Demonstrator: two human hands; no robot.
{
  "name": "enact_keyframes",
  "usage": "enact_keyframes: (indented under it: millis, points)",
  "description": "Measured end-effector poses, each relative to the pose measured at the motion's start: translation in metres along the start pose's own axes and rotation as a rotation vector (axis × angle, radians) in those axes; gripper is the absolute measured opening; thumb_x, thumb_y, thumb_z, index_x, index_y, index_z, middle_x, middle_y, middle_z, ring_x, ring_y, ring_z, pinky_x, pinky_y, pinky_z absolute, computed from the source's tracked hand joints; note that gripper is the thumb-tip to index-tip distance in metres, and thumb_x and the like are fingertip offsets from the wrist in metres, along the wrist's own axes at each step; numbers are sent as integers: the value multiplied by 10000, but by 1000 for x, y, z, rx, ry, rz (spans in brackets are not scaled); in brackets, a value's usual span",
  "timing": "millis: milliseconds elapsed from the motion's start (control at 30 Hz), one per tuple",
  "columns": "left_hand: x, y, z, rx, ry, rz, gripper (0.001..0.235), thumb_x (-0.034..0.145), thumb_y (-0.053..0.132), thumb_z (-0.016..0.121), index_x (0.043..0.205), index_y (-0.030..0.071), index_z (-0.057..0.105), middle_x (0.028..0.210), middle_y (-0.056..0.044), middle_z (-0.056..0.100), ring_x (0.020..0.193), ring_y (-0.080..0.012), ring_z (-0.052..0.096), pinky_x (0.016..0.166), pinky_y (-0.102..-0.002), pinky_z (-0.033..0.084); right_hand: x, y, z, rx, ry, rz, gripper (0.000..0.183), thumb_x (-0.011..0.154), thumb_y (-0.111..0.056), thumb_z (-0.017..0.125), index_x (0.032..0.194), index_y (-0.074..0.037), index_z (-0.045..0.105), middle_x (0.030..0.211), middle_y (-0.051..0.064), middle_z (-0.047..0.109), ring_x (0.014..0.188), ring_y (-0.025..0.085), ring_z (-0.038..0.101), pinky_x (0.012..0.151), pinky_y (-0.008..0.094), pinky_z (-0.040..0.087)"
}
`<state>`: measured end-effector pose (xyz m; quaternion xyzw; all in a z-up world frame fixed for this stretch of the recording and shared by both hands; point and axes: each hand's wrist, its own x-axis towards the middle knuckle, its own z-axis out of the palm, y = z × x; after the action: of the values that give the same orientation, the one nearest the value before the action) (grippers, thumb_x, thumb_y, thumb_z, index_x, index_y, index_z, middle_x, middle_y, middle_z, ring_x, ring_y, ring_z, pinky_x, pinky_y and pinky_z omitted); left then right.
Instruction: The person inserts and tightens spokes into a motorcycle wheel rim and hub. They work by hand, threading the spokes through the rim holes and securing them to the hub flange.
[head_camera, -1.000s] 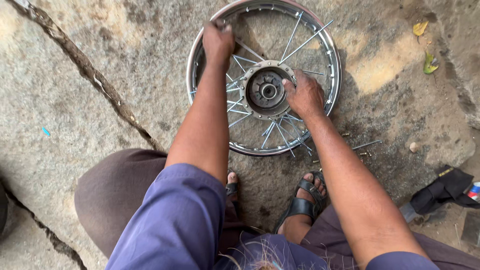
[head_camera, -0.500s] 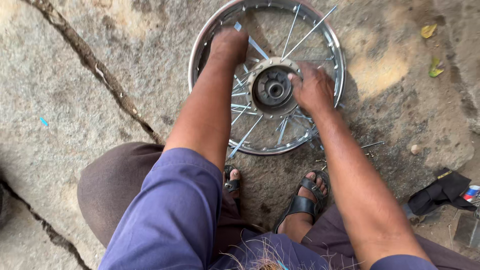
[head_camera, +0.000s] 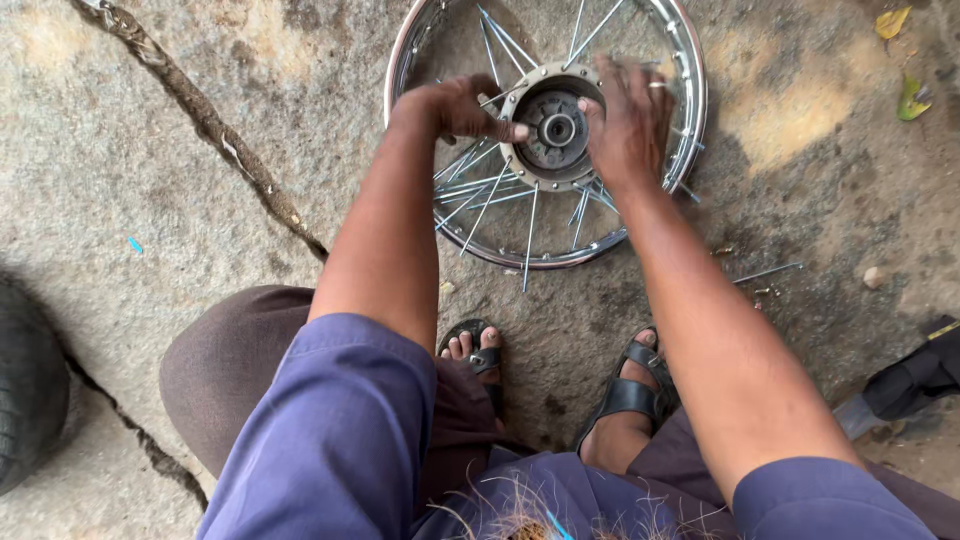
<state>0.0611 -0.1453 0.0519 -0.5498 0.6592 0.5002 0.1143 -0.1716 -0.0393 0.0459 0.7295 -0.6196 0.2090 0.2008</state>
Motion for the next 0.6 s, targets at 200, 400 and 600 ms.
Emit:
enact_keyframes:
  millis: [200,400,600]
  points:
    - [-16,8,6,51,-137,-66,998,658,347,924,1493,169,405,1382,-133,626,1177,-325,659,970,-470,569,-88,-41,-56,424,-814,295,430,1113,-550,490,1094,-150,647,1127,73,689,998,222,642,921,427,518]
    - [3,2,18,454,-12,-68,572,848,108,728,1393,125,557,1306,-133,698,1140,-285,705,1157,-492,398,-139,-36,-64,374,-627,-280,472,875,-531,615,1097,-119,676,1059,97,688,1002,278,593,985,497,396]
    - [35,-15,13,677,441,-30,389,1031,-142,531,1302,70,712,1268,-120,778,1120,-229,769,1395,-481,194,-129,-11,-68,143,-1177,-126,321,865,68,607,1034,-165,749,1104,49,733,1196,217,605,1288,561,240]
